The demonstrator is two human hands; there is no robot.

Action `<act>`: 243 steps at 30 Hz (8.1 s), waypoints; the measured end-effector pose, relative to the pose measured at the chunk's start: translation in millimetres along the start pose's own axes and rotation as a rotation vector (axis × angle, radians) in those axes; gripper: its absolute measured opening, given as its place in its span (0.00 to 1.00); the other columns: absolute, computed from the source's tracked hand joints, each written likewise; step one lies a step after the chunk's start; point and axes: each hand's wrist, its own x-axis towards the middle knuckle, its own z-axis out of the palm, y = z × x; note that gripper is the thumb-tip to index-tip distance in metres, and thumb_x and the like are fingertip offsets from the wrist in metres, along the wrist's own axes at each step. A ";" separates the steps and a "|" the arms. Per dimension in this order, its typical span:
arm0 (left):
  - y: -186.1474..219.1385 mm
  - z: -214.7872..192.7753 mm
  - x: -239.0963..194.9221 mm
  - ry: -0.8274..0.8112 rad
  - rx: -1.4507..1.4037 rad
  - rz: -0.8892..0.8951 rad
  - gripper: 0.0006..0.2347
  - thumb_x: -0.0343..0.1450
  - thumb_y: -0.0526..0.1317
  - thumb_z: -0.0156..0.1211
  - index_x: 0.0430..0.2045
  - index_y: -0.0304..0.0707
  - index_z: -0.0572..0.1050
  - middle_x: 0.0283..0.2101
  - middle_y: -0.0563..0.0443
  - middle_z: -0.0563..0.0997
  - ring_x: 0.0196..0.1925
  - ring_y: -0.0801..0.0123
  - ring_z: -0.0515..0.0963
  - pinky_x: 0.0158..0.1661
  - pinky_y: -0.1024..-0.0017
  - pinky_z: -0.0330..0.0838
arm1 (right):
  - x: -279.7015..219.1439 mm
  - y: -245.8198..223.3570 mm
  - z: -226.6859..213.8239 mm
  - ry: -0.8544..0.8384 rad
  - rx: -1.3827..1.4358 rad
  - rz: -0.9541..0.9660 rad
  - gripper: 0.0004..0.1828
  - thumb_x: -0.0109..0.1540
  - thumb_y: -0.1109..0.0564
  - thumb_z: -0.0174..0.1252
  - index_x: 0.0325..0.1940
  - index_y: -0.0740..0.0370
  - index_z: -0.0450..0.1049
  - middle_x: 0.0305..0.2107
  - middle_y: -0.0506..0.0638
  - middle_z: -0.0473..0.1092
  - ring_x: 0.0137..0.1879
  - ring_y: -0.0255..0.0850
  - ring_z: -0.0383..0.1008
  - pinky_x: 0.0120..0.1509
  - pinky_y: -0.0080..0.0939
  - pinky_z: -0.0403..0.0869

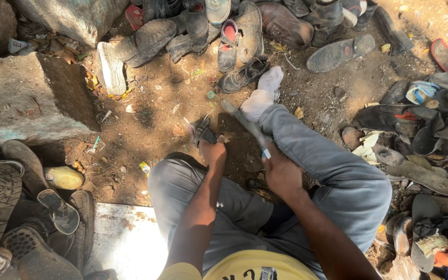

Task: The person sits on the ground and uses a knife to scrape and separate the sole from the upper of a worn shoe. They repeatedly pry and cut along the seam, flip the shoe to access different sides, and continue the separation process.

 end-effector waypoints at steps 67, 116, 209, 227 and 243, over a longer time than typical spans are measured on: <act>-70.5 60.6 26.0 -0.041 0.523 0.386 0.15 0.68 0.45 0.66 0.27 0.25 0.80 0.31 0.26 0.82 0.36 0.38 0.83 0.39 0.52 0.76 | 48.9 96.2 57.4 -0.050 0.313 -0.169 0.21 0.67 0.47 0.51 0.61 0.58 0.72 0.46 0.64 0.75 0.53 0.64 0.74 0.56 0.61 0.71; 27.5 15.0 82.6 -0.121 0.862 0.294 0.45 0.58 0.71 0.68 0.57 0.27 0.70 0.55 0.31 0.76 0.56 0.42 0.77 0.51 0.50 0.73 | 80.3 64.3 92.5 -0.218 0.267 -0.182 0.27 0.68 0.43 0.50 0.66 0.60 0.69 0.48 0.67 0.75 0.54 0.64 0.75 0.59 0.58 0.72; -31.9 55.7 121.7 -0.097 0.634 0.644 0.32 0.62 0.70 0.63 0.26 0.31 0.78 0.31 0.43 0.79 0.32 0.59 0.80 0.32 0.58 0.78 | 100.5 -16.7 139.4 -0.161 0.234 -0.039 0.24 0.71 0.44 0.50 0.62 0.63 0.72 0.45 0.70 0.75 0.53 0.66 0.75 0.59 0.60 0.74; 10.8 38.9 69.1 -0.176 0.786 0.600 0.31 0.64 0.64 0.65 0.45 0.32 0.79 0.43 0.39 0.80 0.49 0.49 0.81 0.49 0.52 0.76 | 69.2 29.1 157.1 0.317 0.148 -0.264 0.21 0.73 0.42 0.49 0.61 0.56 0.73 0.37 0.55 0.71 0.39 0.42 0.70 0.45 0.38 0.69; -2.2 50.9 64.5 -0.047 0.753 0.511 0.32 0.65 0.64 0.67 0.47 0.30 0.78 0.47 0.35 0.80 0.48 0.44 0.82 0.47 0.48 0.76 | 31.1 1.8 145.1 -0.014 0.497 -0.158 0.14 0.68 0.57 0.55 0.34 0.73 0.74 0.21 0.66 0.69 0.29 0.54 0.73 0.74 0.60 0.57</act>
